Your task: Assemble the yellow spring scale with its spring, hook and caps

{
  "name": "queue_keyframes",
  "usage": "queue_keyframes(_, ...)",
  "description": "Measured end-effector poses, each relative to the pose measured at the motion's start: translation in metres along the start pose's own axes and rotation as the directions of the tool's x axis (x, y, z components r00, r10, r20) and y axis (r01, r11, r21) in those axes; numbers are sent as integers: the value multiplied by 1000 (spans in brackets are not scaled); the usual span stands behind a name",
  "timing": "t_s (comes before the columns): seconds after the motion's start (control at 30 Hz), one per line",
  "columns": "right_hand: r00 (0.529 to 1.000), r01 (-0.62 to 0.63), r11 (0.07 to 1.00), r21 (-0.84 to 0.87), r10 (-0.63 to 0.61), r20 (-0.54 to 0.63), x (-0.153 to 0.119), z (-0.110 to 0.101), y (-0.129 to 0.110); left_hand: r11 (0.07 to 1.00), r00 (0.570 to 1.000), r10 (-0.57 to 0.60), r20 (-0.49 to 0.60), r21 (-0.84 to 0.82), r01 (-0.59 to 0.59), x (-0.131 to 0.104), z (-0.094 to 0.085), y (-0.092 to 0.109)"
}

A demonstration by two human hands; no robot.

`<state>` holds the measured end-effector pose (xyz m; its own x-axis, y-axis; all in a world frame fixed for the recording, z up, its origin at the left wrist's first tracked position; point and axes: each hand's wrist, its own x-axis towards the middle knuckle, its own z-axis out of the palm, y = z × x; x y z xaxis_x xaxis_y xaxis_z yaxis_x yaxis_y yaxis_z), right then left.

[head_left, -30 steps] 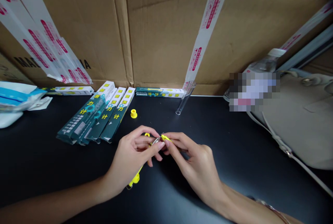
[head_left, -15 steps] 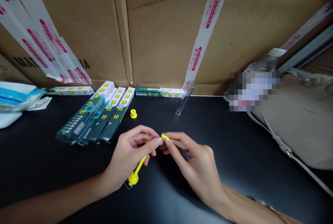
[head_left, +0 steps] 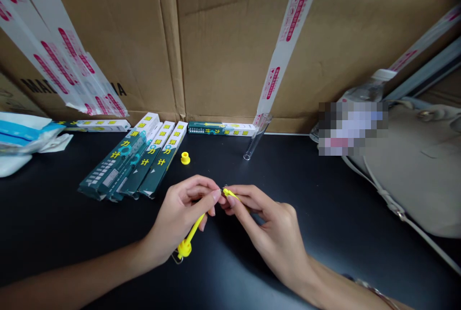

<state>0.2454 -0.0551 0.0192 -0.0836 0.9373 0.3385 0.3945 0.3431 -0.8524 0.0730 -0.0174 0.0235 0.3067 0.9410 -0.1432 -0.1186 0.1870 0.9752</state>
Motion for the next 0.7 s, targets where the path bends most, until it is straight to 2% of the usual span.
queue_keyframes(0.33,1000,-14,1000,10,15,-13,1,1,2,999,1000,14,8,35,-14,1,-2,-3)
queue_keyframes(0.7,999,44,999,5,-44,-14,-1,3,4,996,999,33,-22,88,-31,2,-2,-4)
